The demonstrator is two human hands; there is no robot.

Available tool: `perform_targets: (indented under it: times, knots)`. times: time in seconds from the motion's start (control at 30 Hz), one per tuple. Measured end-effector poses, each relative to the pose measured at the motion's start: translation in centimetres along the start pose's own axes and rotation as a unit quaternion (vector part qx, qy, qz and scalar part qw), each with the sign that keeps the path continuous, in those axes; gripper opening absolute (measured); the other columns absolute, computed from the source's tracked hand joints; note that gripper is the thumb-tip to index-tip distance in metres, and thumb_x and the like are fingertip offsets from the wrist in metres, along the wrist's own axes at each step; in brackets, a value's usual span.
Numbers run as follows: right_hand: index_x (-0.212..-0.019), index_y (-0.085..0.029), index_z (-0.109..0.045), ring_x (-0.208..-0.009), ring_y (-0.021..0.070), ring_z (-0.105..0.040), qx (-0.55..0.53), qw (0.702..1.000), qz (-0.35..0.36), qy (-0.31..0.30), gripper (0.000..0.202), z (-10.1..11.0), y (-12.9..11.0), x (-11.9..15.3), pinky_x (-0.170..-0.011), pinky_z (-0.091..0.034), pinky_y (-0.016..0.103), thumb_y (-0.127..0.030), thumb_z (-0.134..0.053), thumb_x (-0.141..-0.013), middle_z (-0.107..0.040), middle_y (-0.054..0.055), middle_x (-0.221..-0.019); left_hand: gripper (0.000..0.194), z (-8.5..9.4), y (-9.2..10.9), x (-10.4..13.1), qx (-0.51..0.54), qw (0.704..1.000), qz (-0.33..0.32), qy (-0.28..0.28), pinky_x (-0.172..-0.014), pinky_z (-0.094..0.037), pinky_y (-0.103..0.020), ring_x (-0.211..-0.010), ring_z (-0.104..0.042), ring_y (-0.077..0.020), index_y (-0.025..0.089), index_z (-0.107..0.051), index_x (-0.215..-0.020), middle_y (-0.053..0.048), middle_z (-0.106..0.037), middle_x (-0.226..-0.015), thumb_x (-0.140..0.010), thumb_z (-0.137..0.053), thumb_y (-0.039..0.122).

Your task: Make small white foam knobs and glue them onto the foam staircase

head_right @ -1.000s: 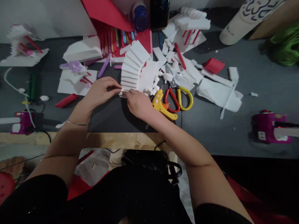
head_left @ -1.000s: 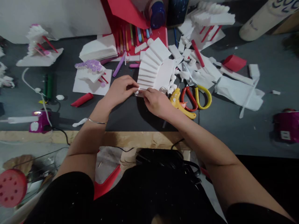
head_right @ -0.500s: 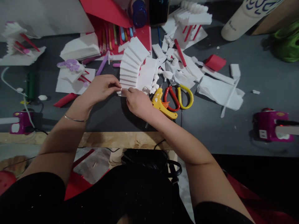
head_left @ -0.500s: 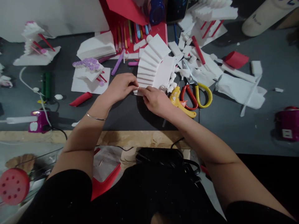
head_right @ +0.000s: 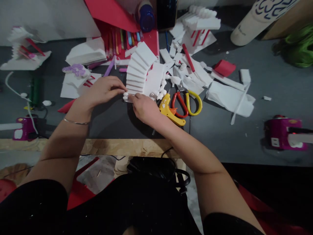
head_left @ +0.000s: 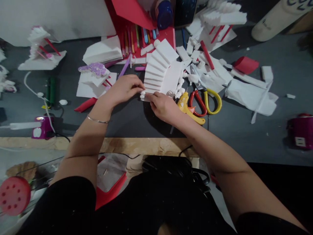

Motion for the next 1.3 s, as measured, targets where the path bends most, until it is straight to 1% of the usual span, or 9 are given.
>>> perform_targets:
  times: [0.1,0.2,0.37,0.63,0.73,0.9,1.0,1.13,1.3]
  knots:
    - [-0.15,-0.011,-0.057,-0.103,0.0277,-0.066,-0.001,1.0,0.0,0.0,0.054,0.0,0.0,0.0,-0.082,-0.046,0.037,-0.013,-0.034,-0.101,-0.07,0.019,-0.123,0.024,0.7,-0.5,0.8,-0.001,0.997,0.058,0.053,-0.094,-0.052,-0.037,-0.093,-0.069,-0.0204,0.019,-0.077,-0.101,-0.004,-0.075,-0.094,-0.097,-0.055,0.025]
    - [-0.15,-0.012,-0.057,-0.104,0.0281,-0.066,0.005,1.0,-0.005,-0.002,0.054,0.0,0.0,0.1,-0.083,-0.047,0.038,-0.013,-0.034,-0.101,-0.07,0.019,-0.123,0.019,-0.1,-0.5,1.1,-0.008,0.995,0.078,0.066,-0.091,-0.052,-0.036,-0.091,-0.068,-0.0208,0.019,-0.076,-0.096,-0.004,-0.074,-0.09,-0.096,-0.06,0.03]
    - [-0.151,-0.01,-0.055,-0.105,0.0297,-0.065,0.014,1.0,-0.006,-0.015,0.055,0.0,-0.2,0.1,-0.083,-0.048,0.039,-0.014,-0.033,-0.101,-0.07,0.02,-0.122,0.015,-1.3,-0.1,0.6,-0.029,0.996,0.057,0.063,-0.087,-0.051,-0.036,-0.091,-0.067,-0.0217,0.019,-0.074,-0.089,-0.005,-0.072,-0.09,-0.093,-0.067,0.031]
    - [-0.15,-0.011,-0.057,-0.103,0.0284,-0.065,0.008,1.0,-0.007,-0.009,0.055,0.0,-0.1,0.1,-0.082,-0.046,0.037,-0.014,-0.034,-0.1,-0.07,0.019,-0.122,0.015,-1.4,0.3,0.2,-0.026,0.999,0.004,0.029,-0.089,-0.05,-0.036,-0.095,-0.067,-0.0221,0.02,-0.076,-0.089,-0.006,-0.073,-0.092,-0.095,-0.064,0.028]
    - [-0.149,-0.011,-0.057,-0.102,0.028,-0.064,-0.002,1.0,0.001,0.003,0.056,0.0,0.0,0.0,-0.081,-0.045,0.037,-0.015,-0.033,-0.099,-0.07,0.019,-0.121,0.019,-1.1,-0.1,0.6,-0.015,0.999,0.01,0.042,-0.09,-0.051,-0.036,-0.096,-0.067,-0.0226,0.021,-0.077,-0.096,-0.006,-0.074,-0.095,-0.098,-0.061,0.031]
    - [-0.15,-0.009,-0.056,-0.102,0.0294,-0.063,-0.018,1.0,0.009,0.009,0.057,-0.2,0.1,0.1,-0.084,-0.046,0.039,-0.014,-0.03,-0.099,-0.07,0.021,-0.121,0.033,0.1,-0.5,3.3,-0.035,0.988,0.042,0.147,-0.096,-0.05,-0.035,-0.104,-0.064,-0.0211,0.025,-0.073,-0.121,-0.007,-0.072,-0.111,-0.107,-0.044,0.03]
    - [-0.15,-0.008,-0.056,-0.105,0.0308,-0.064,-0.018,1.0,0.015,0.014,0.056,-0.1,-0.1,0.1,-0.087,-0.048,0.041,-0.013,-0.032,-0.099,-0.07,0.021,-0.121,0.035,-1.1,0.3,4.8,-0.079,0.986,0.016,0.147,-0.097,-0.05,-0.038,-0.11,-0.06,-0.0228,0.026,-0.072,-0.124,-0.009,-0.07,-0.118,-0.107,-0.043,0.031]
    - [-0.15,-0.008,-0.056,-0.108,0.0306,-0.064,-0.014,1.0,0.018,0.012,0.055,-0.1,-0.2,0.2,-0.09,-0.049,0.041,-0.013,-0.033,-0.1,-0.07,0.021,-0.121,0.037,-2.8,0.5,5.3,-0.11,0.985,0.001,0.132,-0.095,-0.05,-0.039,-0.108,-0.058,-0.0238,0.024,-0.072,-0.125,-0.01,-0.069,-0.114,-0.108,-0.04,0.032]
    - [-0.15,-0.008,-0.056,-0.104,0.0295,-0.064,-0.011,1.0,0.016,0.015,0.056,-0.1,-0.1,0.1,-0.086,-0.048,0.039,-0.013,-0.034,-0.099,-0.07,0.021,-0.12,0.036,-2.9,0.2,5.3,-0.116,0.981,0.003,0.153,-0.094,-0.051,-0.04,-0.108,-0.059,-0.0242,0.025,-0.071,-0.128,-0.011,-0.069,-0.114,-0.106,-0.042,0.027]
Point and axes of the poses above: each hand's wrist, its own x-axis away from the middle knuckle, its own z-axis out of the back of the hand, y = z × x, the point moved 10 cm from there along -x, towards the middle knuckle
